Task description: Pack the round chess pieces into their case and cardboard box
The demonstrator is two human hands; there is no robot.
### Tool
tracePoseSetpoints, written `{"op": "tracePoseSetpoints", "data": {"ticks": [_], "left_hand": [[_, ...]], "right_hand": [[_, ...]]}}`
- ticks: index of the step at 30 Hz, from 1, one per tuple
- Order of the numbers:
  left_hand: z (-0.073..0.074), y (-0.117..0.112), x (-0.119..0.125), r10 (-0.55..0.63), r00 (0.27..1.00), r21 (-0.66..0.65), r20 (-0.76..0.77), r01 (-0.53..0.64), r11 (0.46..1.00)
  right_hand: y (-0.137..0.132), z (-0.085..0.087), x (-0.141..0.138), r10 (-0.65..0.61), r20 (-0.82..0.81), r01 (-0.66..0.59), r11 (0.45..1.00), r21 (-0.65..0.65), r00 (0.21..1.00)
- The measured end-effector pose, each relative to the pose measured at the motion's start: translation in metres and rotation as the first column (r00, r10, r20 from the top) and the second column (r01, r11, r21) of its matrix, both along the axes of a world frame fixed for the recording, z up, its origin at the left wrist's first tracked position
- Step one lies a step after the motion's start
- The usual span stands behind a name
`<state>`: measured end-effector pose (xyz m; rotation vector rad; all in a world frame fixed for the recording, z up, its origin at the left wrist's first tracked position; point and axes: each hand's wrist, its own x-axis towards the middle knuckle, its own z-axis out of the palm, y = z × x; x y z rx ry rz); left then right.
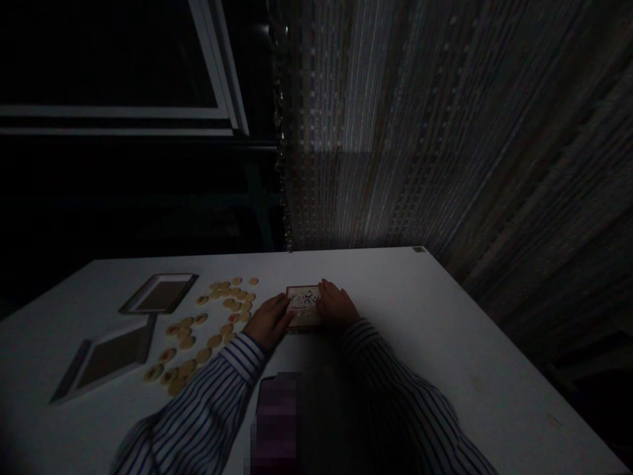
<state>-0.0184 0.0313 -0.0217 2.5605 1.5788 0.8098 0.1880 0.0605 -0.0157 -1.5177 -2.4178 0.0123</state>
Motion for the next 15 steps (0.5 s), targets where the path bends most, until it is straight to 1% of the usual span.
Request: {"op": "tracePoseSetpoints", "data": {"ticks": [3, 7, 9, 11, 15], "left_hand": [[0.005, -0.015, -0.009, -0.043, 0.998, -0.074, 0.037, 0.045, 0.996], [0.011, -0.043, -0.024, -0.136, 0.988, -0.193, 0.072, 0.148, 0.97], [0.012, -0.057, -0.028, -0.138, 0.986, -0.193, 0.098, 0.155, 0.969], [0.011, -0.069, -0.029, -0.157, 0.984, -0.211, 0.087, 0.172, 0.962], [0.008, -0.079, -0.027, -0.187, 0.981, -0.253, 0.055, 0.195, 0.948]], "right_hand": [[0.004, -0.005, 0.003, 0.036, -0.064, -0.031, 0.996, 0.083, 0.997], [0.004, -0.006, 0.006, 0.061, -0.107, -0.043, 0.985, 0.164, 0.992], [0.001, -0.005, 0.006, 0.077, -0.109, -0.056, 0.983, 0.176, 0.991], [-0.002, -0.003, 0.007, 0.086, -0.102, -0.067, 0.982, 0.178, 0.991], [-0.004, -0.002, 0.007, 0.088, -0.08, -0.073, 0.982, 0.174, 0.993]]}}
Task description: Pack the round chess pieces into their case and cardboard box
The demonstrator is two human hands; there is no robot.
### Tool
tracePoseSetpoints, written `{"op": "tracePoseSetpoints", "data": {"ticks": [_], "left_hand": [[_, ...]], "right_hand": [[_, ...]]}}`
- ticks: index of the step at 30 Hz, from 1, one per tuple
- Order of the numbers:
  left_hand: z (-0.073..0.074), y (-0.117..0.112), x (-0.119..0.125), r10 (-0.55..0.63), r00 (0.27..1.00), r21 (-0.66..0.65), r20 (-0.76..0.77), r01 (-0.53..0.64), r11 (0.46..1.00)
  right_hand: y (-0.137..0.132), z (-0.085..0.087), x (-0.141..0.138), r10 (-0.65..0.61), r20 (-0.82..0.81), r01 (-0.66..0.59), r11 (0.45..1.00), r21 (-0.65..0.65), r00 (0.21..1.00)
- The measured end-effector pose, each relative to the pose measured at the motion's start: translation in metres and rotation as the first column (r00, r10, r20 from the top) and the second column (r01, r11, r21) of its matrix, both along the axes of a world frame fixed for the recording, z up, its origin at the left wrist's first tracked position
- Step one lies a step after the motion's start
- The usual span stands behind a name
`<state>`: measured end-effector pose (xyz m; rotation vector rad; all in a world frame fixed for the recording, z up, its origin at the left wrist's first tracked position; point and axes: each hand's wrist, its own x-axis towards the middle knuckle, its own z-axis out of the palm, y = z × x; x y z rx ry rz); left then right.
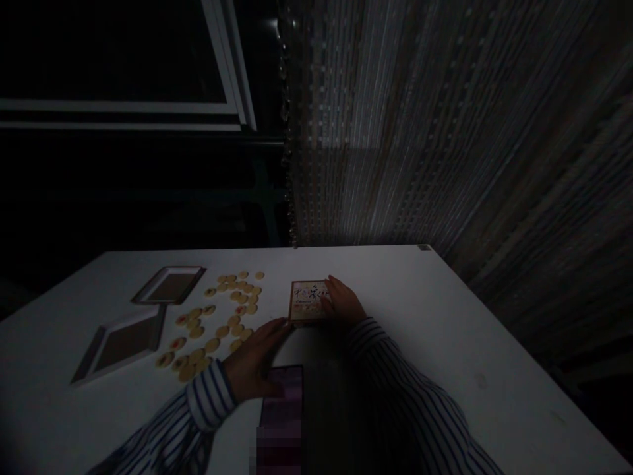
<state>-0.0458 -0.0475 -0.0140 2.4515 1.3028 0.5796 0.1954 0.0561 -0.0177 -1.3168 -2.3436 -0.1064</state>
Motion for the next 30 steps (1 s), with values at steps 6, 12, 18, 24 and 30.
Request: {"op": "tracePoseSetpoints", "data": {"ticks": [6, 12, 18, 24, 30], "left_hand": [[0.005, 0.009, -0.002, 0.004, 0.999, 0.027, 0.048, -0.005, 1.0], [0.008, 0.029, 0.009, 0.165, 0.981, 0.089, 0.104, -0.174, 0.981], [-0.004, 0.059, 0.028, 0.133, 0.991, 0.187, 0.011, -0.133, 0.973], [-0.011, 0.068, 0.027, 0.116, 0.993, 0.168, -0.026, -0.11, 0.98], [0.001, 0.072, 0.03, 0.2, 0.967, -0.014, 0.157, -0.2, 0.98]], "right_hand": [[-0.001, -0.004, 0.003, 0.005, -0.005, -0.005, 1.0, 0.001, 1.0], [-0.001, -0.011, 0.006, 0.027, 0.001, -0.027, 1.0, 0.015, 1.0], [-0.001, -0.015, 0.003, 0.012, 0.087, -0.011, 1.0, -0.017, 0.996], [-0.008, -0.023, 0.001, -0.061, 0.138, 0.065, 0.997, -0.032, 0.989], [-0.011, -0.009, 0.0, -0.073, 0.12, 0.081, 0.994, -0.071, 0.99]]}}
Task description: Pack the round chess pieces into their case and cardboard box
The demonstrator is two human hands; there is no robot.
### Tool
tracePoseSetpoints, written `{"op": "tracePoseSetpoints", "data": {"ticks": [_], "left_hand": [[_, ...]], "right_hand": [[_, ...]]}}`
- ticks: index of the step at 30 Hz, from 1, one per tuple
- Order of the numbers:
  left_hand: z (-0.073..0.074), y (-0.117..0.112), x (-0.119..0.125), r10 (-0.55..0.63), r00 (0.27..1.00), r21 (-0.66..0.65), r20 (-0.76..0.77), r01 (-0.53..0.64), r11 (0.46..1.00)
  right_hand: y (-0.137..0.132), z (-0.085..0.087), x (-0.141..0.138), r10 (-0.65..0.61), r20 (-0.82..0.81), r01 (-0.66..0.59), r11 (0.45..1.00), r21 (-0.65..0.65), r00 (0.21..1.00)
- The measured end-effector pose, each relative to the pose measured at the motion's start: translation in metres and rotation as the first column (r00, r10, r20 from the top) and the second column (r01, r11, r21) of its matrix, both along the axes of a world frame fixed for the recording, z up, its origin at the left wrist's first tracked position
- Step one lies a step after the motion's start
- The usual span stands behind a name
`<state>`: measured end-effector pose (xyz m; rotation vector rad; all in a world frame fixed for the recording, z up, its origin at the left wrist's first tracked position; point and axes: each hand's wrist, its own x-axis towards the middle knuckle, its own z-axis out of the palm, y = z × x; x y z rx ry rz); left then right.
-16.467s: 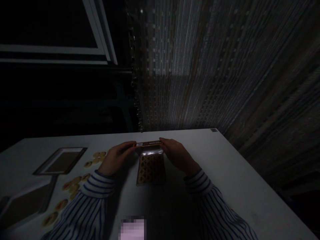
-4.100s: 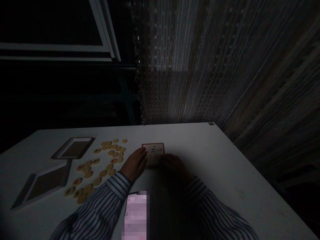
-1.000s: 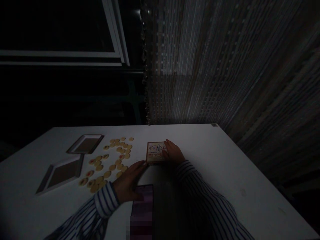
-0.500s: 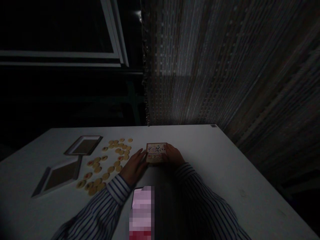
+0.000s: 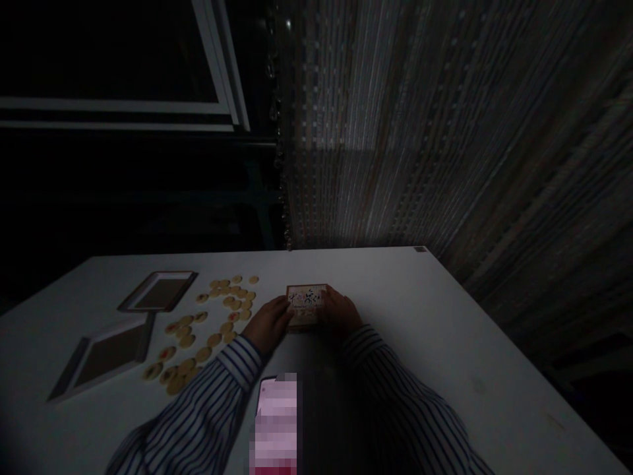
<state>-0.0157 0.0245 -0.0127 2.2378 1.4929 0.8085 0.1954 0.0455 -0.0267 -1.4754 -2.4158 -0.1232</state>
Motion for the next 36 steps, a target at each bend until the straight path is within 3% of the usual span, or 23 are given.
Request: {"op": "tracePoseSetpoints", "data": {"ticks": [4, 7, 16, 23, 36], "left_hand": [[0.006, 0.006, 0.003, 0.139, 0.987, -0.124, 0.084, -0.128, 0.984], [0.009, 0.011, 0.003, 0.172, 0.98, -0.197, 0.102, -0.149, 0.969], [0.023, 0.03, 0.002, 0.187, 0.97, -0.371, 0.155, -0.119, 0.921], [0.018, 0.041, 0.0, 0.242, 0.946, -0.455, 0.215, -0.123, 0.882], [0.018, 0.04, 0.003, 0.472, 0.819, -0.564, 0.326, -0.232, 0.792]], "right_hand": [[-0.005, 0.017, -0.003, -0.156, -0.057, 0.148, 0.982, -0.116, 0.986], [-0.008, 0.022, -0.005, -0.205, -0.055, 0.194, 0.968, -0.156, 0.977], [-0.007, 0.019, -0.007, -0.213, -0.068, 0.199, 0.965, -0.171, 0.975], [-0.007, 0.018, -0.006, -0.208, -0.068, 0.195, 0.967, -0.166, 0.976], [-0.012, 0.02, -0.008, -0.232, -0.048, 0.223, 0.964, -0.142, 0.972]]}}
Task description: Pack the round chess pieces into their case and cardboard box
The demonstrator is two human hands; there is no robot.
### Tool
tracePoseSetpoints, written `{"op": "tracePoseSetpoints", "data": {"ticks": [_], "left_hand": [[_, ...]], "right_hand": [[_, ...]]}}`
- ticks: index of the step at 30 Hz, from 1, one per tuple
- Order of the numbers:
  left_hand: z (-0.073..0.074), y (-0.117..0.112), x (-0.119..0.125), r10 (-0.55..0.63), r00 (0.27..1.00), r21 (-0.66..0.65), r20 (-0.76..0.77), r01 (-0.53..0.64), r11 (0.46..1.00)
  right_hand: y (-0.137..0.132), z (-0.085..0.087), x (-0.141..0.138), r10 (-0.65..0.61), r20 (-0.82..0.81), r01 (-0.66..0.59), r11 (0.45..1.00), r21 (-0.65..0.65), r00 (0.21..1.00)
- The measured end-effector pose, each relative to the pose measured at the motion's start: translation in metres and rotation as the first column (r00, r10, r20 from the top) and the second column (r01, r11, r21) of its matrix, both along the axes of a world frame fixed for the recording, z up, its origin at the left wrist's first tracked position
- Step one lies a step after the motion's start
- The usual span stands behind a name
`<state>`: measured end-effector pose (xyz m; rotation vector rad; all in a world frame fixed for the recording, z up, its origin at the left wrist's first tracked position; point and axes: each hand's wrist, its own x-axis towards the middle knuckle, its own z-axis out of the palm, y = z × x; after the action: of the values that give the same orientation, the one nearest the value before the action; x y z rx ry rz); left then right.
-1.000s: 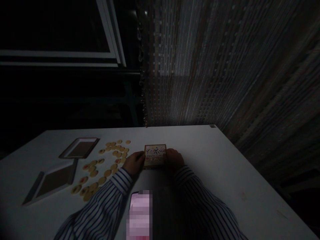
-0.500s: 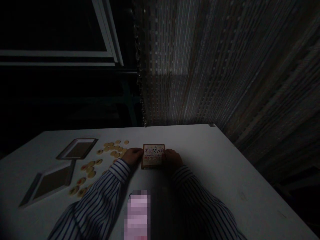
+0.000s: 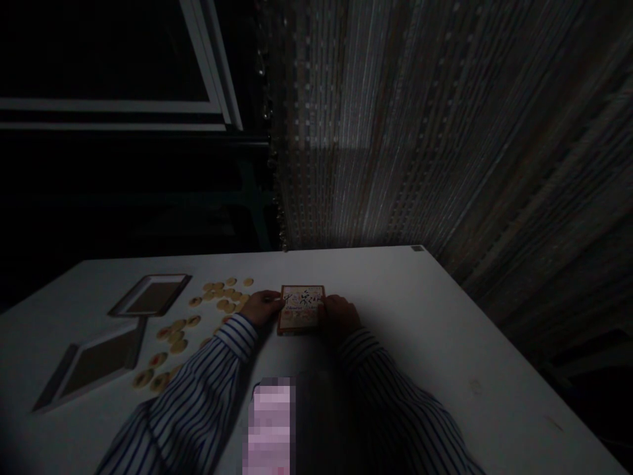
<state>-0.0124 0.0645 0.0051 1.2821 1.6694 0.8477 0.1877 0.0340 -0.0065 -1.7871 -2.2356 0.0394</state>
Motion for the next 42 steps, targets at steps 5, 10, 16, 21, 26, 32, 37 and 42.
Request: {"op": "tracePoseSetpoints", "data": {"ticks": [5, 10, 16, 21, 26, 32, 37, 42], "left_hand": [[-0.013, 0.004, 0.001, 0.03, 0.992, -0.021, 0.123, -0.028, 0.999], [-0.019, 0.003, 0.001, 0.065, 0.963, -0.048, 0.26, -0.055, 0.997], [-0.01, -0.004, 0.006, 0.069, 0.899, -0.101, 0.433, -0.028, 0.994], [-0.006, -0.009, 0.01, 0.097, 0.846, -0.125, 0.524, -0.036, 0.992], [-0.012, -0.01, 0.011, 0.123, 0.805, -0.132, 0.58, -0.056, 0.99], [-0.019, -0.011, 0.011, 0.101, 0.749, -0.096, 0.654, -0.051, 0.994], [-0.021, -0.012, 0.008, 0.085, 0.72, -0.091, 0.689, -0.031, 0.995], [-0.021, -0.014, 0.008, 0.059, 0.684, -0.098, 0.727, 0.018, 0.995]], "right_hand": [[-0.001, 0.003, -0.001, -0.002, -0.002, 0.002, 1.0, -0.012, 1.0], [-0.001, 0.003, -0.001, -0.02, 0.002, 0.02, 1.0, 0.002, 1.0], [-0.001, 0.004, -0.001, -0.024, 0.027, 0.025, 0.999, -0.022, 0.999], [0.0, 0.003, 0.0, -0.024, 0.035, 0.024, 1.0, -0.012, 0.999], [0.001, 0.001, 0.0, -0.033, 0.006, 0.033, 0.999, -0.013, 0.999], [0.004, -0.003, 0.005, -0.041, -0.312, 0.031, 0.999, -0.037, 0.949], [0.007, -0.005, 0.009, -0.104, -0.552, 0.062, 0.994, -0.095, 0.827], [0.011, -0.003, 0.006, -0.207, -0.796, 0.027, 0.972, -0.233, 0.568]]}}
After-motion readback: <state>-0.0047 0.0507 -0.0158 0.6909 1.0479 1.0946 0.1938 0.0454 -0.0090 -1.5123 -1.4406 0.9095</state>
